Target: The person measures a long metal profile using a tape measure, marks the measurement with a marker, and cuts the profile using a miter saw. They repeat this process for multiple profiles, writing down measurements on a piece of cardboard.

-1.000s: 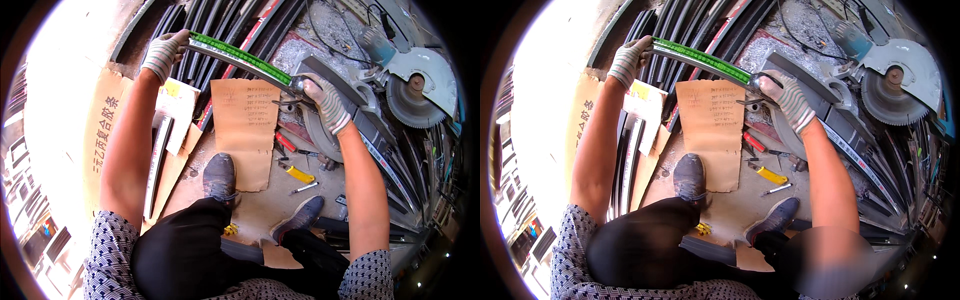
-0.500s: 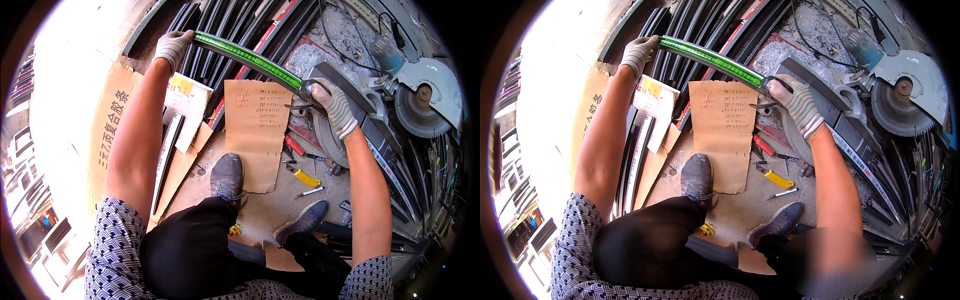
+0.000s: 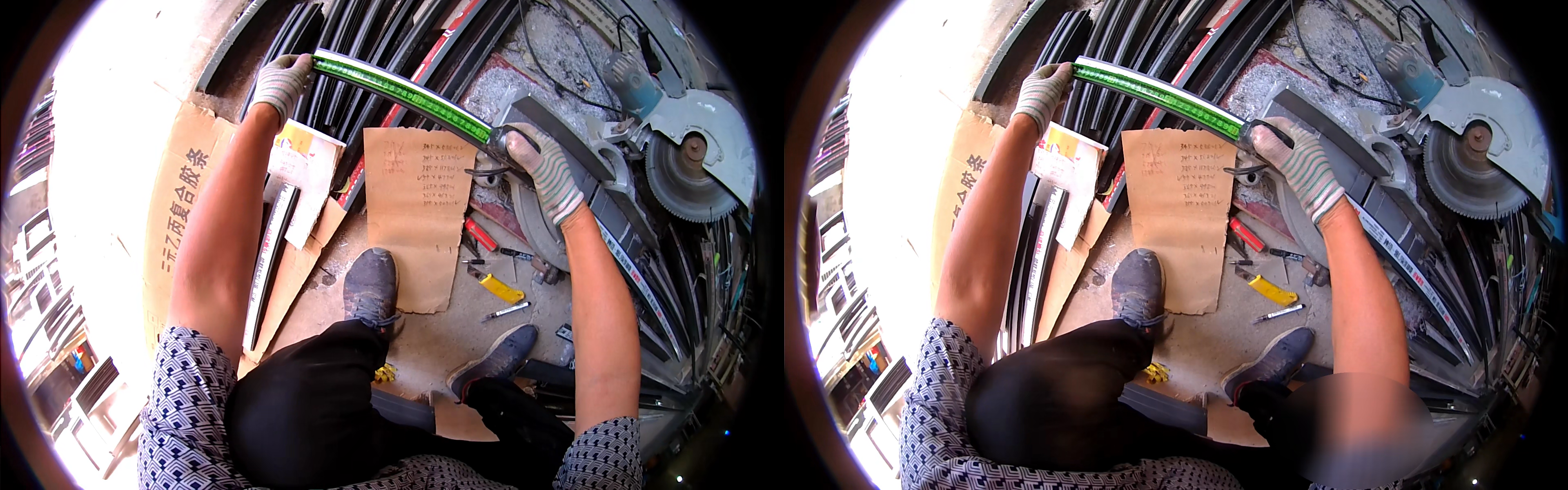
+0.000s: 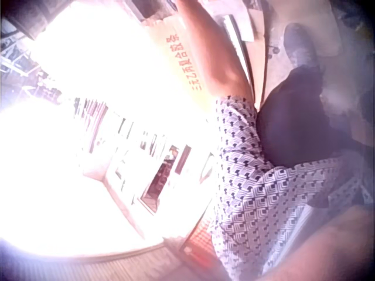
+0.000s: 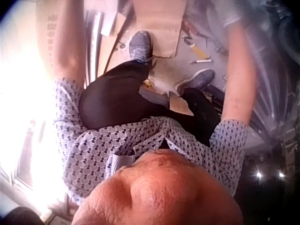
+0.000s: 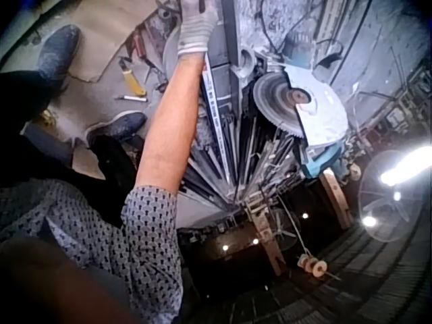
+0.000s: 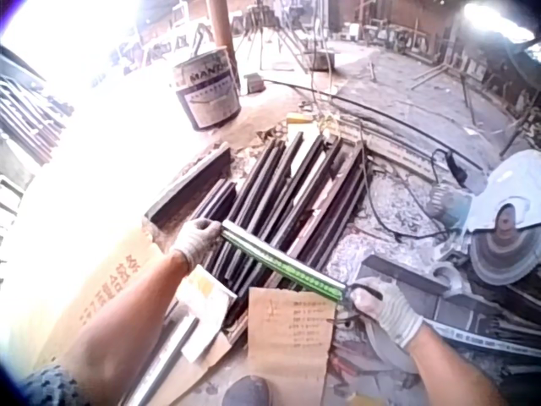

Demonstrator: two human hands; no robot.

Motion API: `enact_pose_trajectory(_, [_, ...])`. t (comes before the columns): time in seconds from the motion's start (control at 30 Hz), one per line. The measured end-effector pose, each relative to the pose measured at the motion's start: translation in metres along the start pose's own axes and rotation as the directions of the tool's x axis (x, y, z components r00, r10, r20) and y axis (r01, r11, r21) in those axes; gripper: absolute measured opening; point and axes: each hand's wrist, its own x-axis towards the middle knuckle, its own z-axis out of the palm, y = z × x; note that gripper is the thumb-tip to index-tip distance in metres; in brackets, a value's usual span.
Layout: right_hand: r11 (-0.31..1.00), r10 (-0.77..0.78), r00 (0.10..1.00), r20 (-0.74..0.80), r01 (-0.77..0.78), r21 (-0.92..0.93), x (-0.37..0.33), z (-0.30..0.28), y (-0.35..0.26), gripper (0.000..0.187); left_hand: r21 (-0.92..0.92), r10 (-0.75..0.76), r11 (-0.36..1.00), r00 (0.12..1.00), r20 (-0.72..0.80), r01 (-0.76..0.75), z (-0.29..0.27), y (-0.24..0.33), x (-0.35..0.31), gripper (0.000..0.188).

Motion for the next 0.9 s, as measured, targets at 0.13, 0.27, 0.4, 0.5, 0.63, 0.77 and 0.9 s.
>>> enact_pose_trajectory(0.13, [0.999, 0.014, 1.000, 0.000, -0.014, 0.038, -0.003, 0.000, -0.004, 0.041, 0.171, 0.131, 0.978, 0.989, -0.070, -0.117, 0.010, 0.013, -0.013, 0.040])
enact_pose_trajectory(0.27, [1.000, -0.025, 1.000, -0.019, 0.026, 0.001, -0.001, -0.001, 0.000, 0.039, 0.226, 0.255, 0.945, 0.965, -0.061, -0.235, 0.013, 0.018, -0.018, 0.043])
enact_pose_trajectory(0.4, [1.000, 0.004, 1.000, -0.016, -0.005, -0.011, 0.001, 0.000, 0.001, 0.038, 0.589, 0.496, 0.739, 0.856, -0.146, -0.327, 0.018, 0.019, -0.029, 0.048])
enact_pose_trajectory(0.5, [1.000, 0.004, 1.000, -0.015, -0.004, -0.018, 0.001, -0.003, 0.001, 0.038, 0.669, 0.752, 0.447, 0.654, 0.078, -0.594, 0.024, 0.031, -0.036, 0.056])
enact_pose_trajectory(0.63, [1.000, 0.004, 1.000, -0.017, -0.004, 0.022, -0.002, 0.001, -0.003, 0.038, 0.519, 0.748, 0.275, 0.519, 0.414, -0.809, 0.053, 0.065, -0.068, 0.065])
enact_pose_trajectory(0.77, [1.000, 0.006, 1.000, -0.028, -0.006, -0.013, -0.002, 0.000, -0.002, 0.040, 0.420, 0.567, 0.281, 0.502, 0.653, -0.863, 0.086, 0.084, -0.088, 0.065])
enact_pose_trajectory(0.9, [0.996, -0.017, 1.000, -0.022, 0.015, -0.089, -0.002, -0.001, -0.003, 0.042, 0.400, 0.496, 0.248, 0.470, 0.730, -0.882, 0.110, 0.095, -0.088, 0.050])
